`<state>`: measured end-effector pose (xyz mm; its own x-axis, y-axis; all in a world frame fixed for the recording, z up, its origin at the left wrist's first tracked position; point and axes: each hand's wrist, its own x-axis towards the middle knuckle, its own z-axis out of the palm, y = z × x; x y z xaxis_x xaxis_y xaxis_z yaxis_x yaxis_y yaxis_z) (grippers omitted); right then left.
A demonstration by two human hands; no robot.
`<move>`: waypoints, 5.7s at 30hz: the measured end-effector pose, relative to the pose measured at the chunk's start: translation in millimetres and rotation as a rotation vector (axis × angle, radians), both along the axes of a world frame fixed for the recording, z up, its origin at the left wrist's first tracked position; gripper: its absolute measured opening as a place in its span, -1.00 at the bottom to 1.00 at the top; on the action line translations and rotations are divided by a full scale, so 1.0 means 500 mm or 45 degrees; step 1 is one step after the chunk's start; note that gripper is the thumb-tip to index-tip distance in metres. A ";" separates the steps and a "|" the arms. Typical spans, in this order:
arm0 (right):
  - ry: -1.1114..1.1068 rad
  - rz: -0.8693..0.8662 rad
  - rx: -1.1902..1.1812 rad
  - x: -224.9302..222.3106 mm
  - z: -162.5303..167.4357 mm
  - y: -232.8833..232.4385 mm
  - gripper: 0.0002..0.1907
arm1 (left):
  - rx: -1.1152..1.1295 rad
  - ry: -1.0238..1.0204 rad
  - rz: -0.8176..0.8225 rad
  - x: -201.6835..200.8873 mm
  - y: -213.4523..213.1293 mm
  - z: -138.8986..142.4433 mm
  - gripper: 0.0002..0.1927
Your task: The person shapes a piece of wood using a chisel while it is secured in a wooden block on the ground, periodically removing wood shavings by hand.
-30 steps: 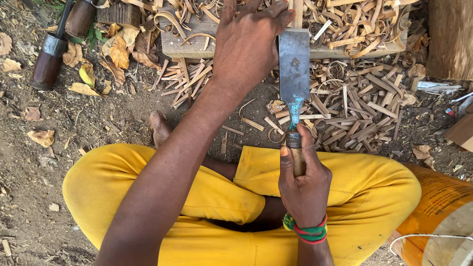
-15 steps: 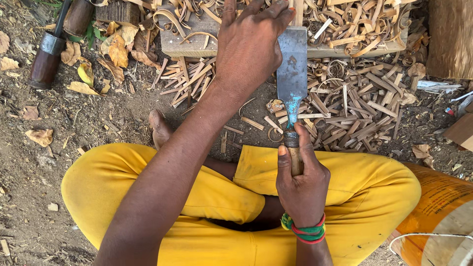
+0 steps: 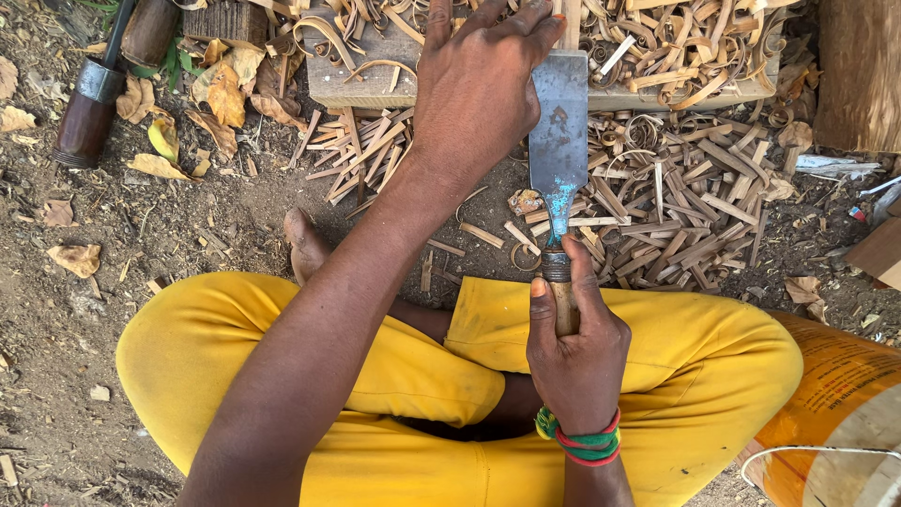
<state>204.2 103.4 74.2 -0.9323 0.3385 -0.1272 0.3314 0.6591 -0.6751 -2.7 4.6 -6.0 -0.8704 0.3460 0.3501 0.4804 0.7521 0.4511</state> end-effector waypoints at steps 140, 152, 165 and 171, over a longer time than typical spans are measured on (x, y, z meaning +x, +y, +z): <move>0.145 -0.292 -0.725 0.009 0.000 0.045 -0.52 | -0.012 -0.105 -0.204 -0.009 -0.028 0.014 -0.58; 0.153 -0.015 -0.112 0.025 -0.060 0.039 -0.52 | -0.205 -0.010 -0.213 -0.031 -0.016 -0.013 -0.65; 0.066 -0.002 -0.130 0.017 -0.049 0.036 -0.49 | -0.067 0.055 -0.104 -0.029 -0.010 0.000 -0.71; 0.044 0.004 -0.039 0.018 -0.023 0.034 -0.50 | -0.035 -0.008 -0.070 -0.021 -0.014 0.010 -0.70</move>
<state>213.4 120.3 62.9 -0.9375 0.3317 -0.1050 0.3051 0.6390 -0.7061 -13.5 -2.5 -1.1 -0.8521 0.4024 0.3347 0.5184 0.7369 0.4339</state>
